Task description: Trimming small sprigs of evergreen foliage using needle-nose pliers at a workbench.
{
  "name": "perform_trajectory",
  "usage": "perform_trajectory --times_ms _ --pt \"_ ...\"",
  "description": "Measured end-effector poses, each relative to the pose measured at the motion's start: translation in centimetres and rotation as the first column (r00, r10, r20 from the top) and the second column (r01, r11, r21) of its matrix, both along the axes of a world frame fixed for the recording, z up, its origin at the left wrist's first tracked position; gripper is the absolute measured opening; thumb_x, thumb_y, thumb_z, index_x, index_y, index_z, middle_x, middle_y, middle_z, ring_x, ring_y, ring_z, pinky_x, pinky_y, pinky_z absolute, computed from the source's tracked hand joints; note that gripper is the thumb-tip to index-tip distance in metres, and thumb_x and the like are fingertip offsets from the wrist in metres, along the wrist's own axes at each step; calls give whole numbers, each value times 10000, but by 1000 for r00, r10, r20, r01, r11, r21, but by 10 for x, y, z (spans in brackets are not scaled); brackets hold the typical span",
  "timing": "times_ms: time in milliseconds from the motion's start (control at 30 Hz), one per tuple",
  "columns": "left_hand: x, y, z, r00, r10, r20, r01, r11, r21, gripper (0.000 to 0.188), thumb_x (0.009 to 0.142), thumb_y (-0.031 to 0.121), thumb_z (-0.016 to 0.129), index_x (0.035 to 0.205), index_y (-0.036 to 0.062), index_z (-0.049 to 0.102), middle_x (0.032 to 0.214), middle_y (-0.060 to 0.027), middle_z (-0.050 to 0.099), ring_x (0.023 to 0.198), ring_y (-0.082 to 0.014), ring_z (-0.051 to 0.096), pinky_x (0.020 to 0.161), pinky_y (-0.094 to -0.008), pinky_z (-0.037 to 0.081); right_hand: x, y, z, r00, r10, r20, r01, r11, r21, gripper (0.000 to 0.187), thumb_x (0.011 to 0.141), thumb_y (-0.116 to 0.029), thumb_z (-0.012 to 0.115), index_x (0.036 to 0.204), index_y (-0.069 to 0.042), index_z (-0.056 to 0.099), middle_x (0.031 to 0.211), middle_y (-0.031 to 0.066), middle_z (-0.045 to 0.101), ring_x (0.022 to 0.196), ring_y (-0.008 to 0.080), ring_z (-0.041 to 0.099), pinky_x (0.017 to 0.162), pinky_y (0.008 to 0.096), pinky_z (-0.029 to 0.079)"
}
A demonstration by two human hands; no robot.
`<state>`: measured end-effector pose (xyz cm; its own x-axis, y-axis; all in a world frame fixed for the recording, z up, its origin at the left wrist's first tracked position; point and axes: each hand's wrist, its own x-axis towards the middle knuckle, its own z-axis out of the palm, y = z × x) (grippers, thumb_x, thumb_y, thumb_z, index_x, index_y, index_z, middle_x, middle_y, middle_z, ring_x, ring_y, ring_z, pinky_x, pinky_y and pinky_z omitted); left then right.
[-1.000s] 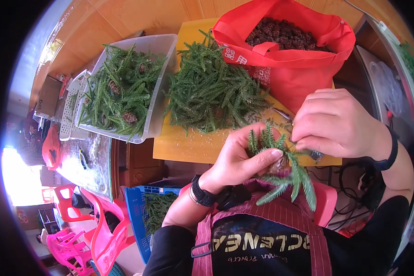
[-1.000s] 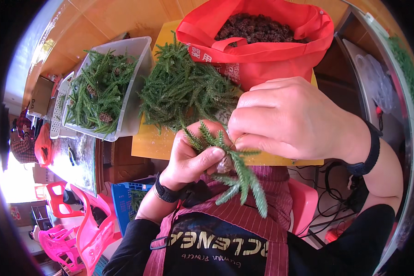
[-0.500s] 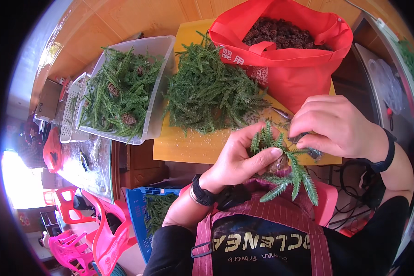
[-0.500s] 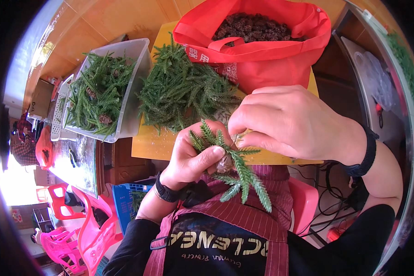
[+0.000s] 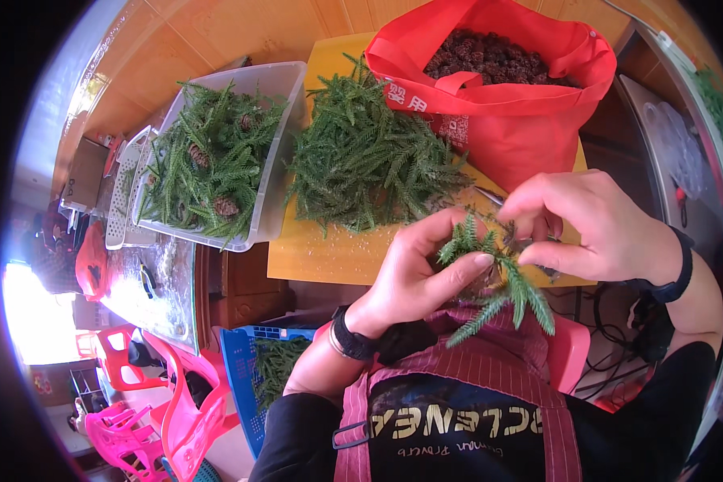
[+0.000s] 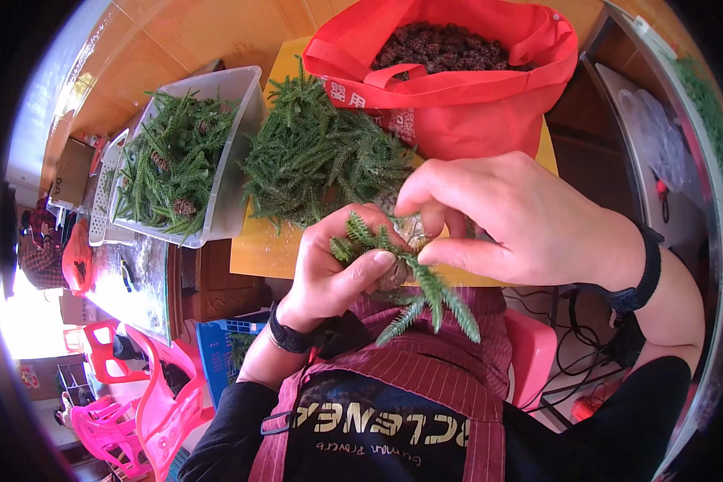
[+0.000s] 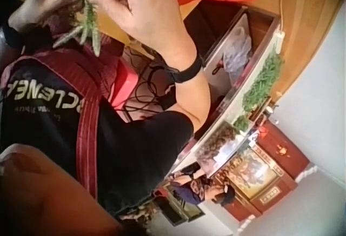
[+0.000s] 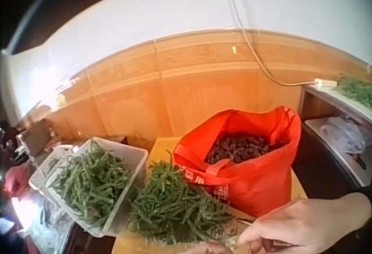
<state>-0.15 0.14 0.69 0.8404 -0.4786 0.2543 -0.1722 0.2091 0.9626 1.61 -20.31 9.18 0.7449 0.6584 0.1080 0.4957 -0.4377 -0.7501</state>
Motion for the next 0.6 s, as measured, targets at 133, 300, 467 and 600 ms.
perform_trajectory --times_ms 133,300,467,600 --pt "0 4 3 948 -158 -277 137 986 -92 162 840 122 579 945 6 539 826 -33 582 599 -48 520 495 -176 388 5 -2 -2 948 153 279 -143 988 -58 149 735 -139 689 784 -49 580 662 51 569 585 209 580 502 290 431" --pt "1 -2 -5 996 -55 -71 50 996 -72 123 799 55 604 899 3 554 815 -62 601 658 -121 568 530 -224 434 3 0 -1 945 157 288 -145 987 -65 142 727 -117 685 757 -47 566 641 55 566 555 235 559 493 307 420" --pt "2 -6 -2 742 173 648 -360 918 168 187 710 -39 645 874 9 568 784 -123 593 658 -230 579 570 -282 460 -6 0 -11 986 -163 -23 159 979 -130 97 748 -47 638 765 -25 546 637 59 560 541 176 561 490 289 414" --pt "-2 -1 -2 983 91 160 -105 991 81 135 783 25 615 904 8 556 772 -63 588 596 -110 531 512 -215 411 -1 -3 -14 997 -74 -32 77 991 110 95 769 -64 643 808 -24 567 663 54 575 561 140 571 498 263 424"
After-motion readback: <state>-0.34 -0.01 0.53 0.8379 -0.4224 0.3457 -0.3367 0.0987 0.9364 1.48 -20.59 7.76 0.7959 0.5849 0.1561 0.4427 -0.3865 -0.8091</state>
